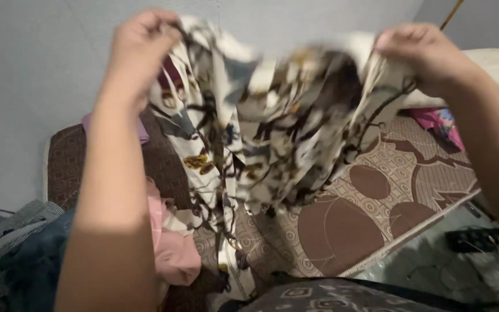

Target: Folding a patterned blouse on a bed.

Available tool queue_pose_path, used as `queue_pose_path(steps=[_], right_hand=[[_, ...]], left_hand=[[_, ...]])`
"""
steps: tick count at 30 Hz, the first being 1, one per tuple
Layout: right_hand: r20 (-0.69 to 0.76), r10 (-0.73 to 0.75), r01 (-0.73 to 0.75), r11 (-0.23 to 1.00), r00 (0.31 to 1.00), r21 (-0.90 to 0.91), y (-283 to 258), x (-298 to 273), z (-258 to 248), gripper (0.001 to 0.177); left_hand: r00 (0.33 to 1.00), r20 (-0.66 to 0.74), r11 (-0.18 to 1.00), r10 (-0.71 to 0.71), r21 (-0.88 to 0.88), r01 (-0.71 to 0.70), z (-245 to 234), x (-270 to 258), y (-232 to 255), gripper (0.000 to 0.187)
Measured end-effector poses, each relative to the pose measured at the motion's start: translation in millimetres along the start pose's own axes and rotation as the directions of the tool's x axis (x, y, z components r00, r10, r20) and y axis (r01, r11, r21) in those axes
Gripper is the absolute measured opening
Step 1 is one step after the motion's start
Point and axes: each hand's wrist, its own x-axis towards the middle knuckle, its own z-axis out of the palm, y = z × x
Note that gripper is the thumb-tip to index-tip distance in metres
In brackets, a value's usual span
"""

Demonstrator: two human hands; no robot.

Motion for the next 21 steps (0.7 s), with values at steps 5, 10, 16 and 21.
queue_pose_path(steps=[5,10,16,21], right_hand=[[-0.112,0.051,-0.042,0.996,0.992,0.075,51,25,12,0.015],[-0.054,-0.105,0.107,0.993,0.993,0.041,59,22,3,0.018],[0.044,-0.162,0.167,0.950,0.986,-0.263,64,40,-37,0.021],[0.083,-0.122,0.140,0.954,0.989,-0.265,51,58,-79,0.015]], left_hand=[[0.999,-0.040,0.999,0.002,0.036,-0.001,13,7,-41,0.014],[1.000,-0.019,0.999,-0.015,-0.037,0.014,29,-1,-41,0.017],[0.985,-0.022,0.877,0.174,0.457,-0.145,58,0,-5,0.020],[0.954,-0.083,0.716,0.289,0.679,-0.159,94,11,0,0.018]])
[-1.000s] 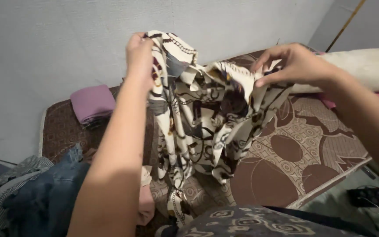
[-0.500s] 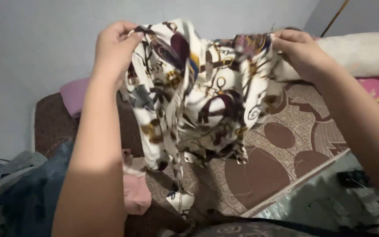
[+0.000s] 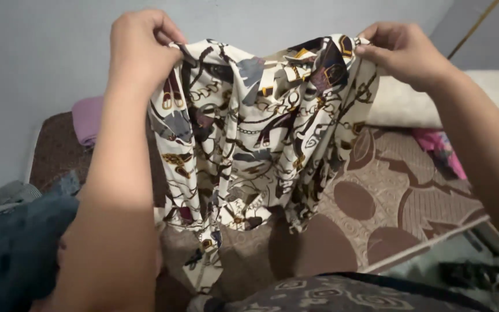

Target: Folding a patterned blouse on a bed.

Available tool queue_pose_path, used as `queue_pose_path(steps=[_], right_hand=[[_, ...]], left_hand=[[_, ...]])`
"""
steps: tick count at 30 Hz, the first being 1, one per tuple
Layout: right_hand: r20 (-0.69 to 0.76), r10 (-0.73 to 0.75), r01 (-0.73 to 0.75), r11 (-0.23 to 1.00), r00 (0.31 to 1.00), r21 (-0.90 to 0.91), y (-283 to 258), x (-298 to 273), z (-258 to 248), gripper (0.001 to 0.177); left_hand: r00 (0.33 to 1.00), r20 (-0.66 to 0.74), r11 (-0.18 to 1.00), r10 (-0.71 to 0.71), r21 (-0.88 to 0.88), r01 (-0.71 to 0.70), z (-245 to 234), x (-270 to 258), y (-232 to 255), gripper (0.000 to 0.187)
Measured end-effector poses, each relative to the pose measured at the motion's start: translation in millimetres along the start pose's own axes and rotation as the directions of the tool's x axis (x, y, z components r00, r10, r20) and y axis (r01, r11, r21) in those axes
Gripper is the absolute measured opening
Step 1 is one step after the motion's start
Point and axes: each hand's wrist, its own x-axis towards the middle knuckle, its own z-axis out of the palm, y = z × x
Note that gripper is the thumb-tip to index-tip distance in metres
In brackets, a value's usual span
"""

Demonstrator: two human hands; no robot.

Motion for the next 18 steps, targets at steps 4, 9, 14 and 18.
queue_pose_path(steps=[4,9,14,18], right_hand=[[0.039,-0.114,0.115,0.993,0.993,-0.016,7,14,-34,0.014],[0.085,-0.278,0.282,0.959,0.957,-0.032,36,46,-62,0.015],[0.056,-0.206,0.207,0.978,0.977,-0.014,61,70,-80,0.010],[0.198,-0.177,0.122,0.958,0.964,0.261,84,89,-97,0.011]], left_hand=[[0.969,-0.177,0.984,0.170,0.088,-0.156,29,3,19,0.023],[0.914,-0.342,0.954,0.219,0.269,-0.128,52,2,21,0.019],[0.977,-0.210,0.990,-0.030,0.128,0.057,39,1,23,0.015],[1.000,-0.021,1.000,-0.020,0.017,0.020,27,-1,17,0.013]])
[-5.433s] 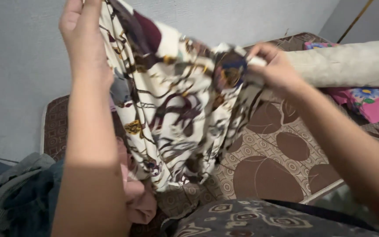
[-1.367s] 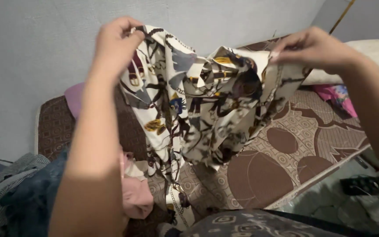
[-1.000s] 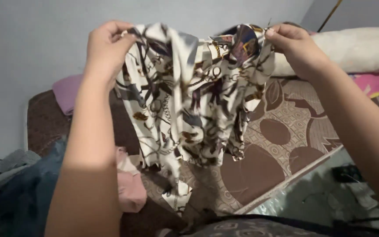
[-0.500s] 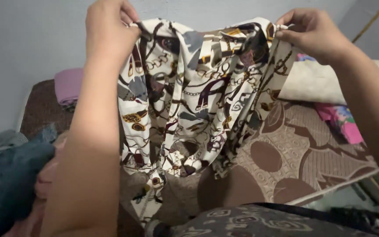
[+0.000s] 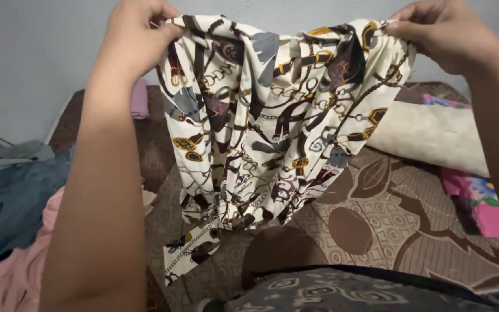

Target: Folding a patterned blouse on a bed.

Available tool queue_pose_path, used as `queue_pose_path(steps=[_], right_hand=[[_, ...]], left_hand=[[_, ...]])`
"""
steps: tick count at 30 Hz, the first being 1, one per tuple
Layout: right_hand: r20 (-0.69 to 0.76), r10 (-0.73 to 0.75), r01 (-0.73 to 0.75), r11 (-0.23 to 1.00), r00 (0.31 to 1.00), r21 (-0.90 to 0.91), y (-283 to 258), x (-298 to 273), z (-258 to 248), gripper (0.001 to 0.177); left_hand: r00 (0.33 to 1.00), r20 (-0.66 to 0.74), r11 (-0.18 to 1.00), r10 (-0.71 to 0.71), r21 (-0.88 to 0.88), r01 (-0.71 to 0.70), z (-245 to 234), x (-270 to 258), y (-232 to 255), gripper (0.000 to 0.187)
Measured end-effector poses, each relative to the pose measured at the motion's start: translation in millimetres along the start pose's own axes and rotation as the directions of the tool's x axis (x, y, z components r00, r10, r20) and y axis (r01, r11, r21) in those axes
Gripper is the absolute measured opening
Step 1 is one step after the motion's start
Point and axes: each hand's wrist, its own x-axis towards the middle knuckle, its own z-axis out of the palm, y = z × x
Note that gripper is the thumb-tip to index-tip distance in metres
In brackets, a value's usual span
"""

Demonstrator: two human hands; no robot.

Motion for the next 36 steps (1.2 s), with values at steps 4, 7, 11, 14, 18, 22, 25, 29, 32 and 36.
queue_pose_path(steps=[4,7,11,14,18,22,25,29,32,36], right_hand=[[0.066,-0.034,0.026,0.993,0.997,0.116,17,11,-19,0.021],[0.041,0.007,-0.022,0.934,0.999,0.356,13,8,-20,0.019],[0.024,-0.061,0.019,0.613,0.998,0.790,-9,0,7,0.031],[-0.046,0.079,-0.022,0.700,0.996,0.714,11,20,25,0.042],[0.047,0.336,-0.316,0.817,0.941,0.482,53,73,38,0.033],[0.038,0.294,-0.277,0.838,0.955,0.471,27,85,80,0.023],[0.058,0.330,-0.316,0.818,0.942,0.480,-9,81,105,0.024],[-0.006,0.198,-0.167,0.839,0.980,0.518,-12,81,85,0.023],[0.005,0.053,-0.043,0.763,0.999,0.645,4,76,52,0.028],[0.116,0.039,-0.113,0.647,0.992,0.754,34,95,34,0.029]], left_hand=[[0.995,0.025,0.990,-0.094,0.109,0.091,-8,0,21,0.015],[0.949,0.204,0.917,-0.242,-0.272,0.292,-25,-7,43,0.017],[0.895,0.440,0.542,-0.070,-0.737,0.404,-36,-10,68,0.015],[0.854,0.442,0.527,-0.275,-0.674,0.518,-14,-2,34,0.015],[0.736,0.253,0.546,-0.627,-0.532,0.648,35,27,12,0.017],[0.798,0.077,0.631,-0.598,-0.568,0.528,84,55,29,0.020],[0.867,0.034,0.687,-0.497,-0.595,0.417,105,64,37,0.024],[0.900,-0.094,0.765,-0.425,-0.569,0.302,96,72,-8,0.022],[0.877,-0.086,0.720,-0.472,-0.611,0.328,74,63,-45,0.026],[0.837,0.122,0.473,-0.534,-0.777,0.415,49,53,-59,0.026]])
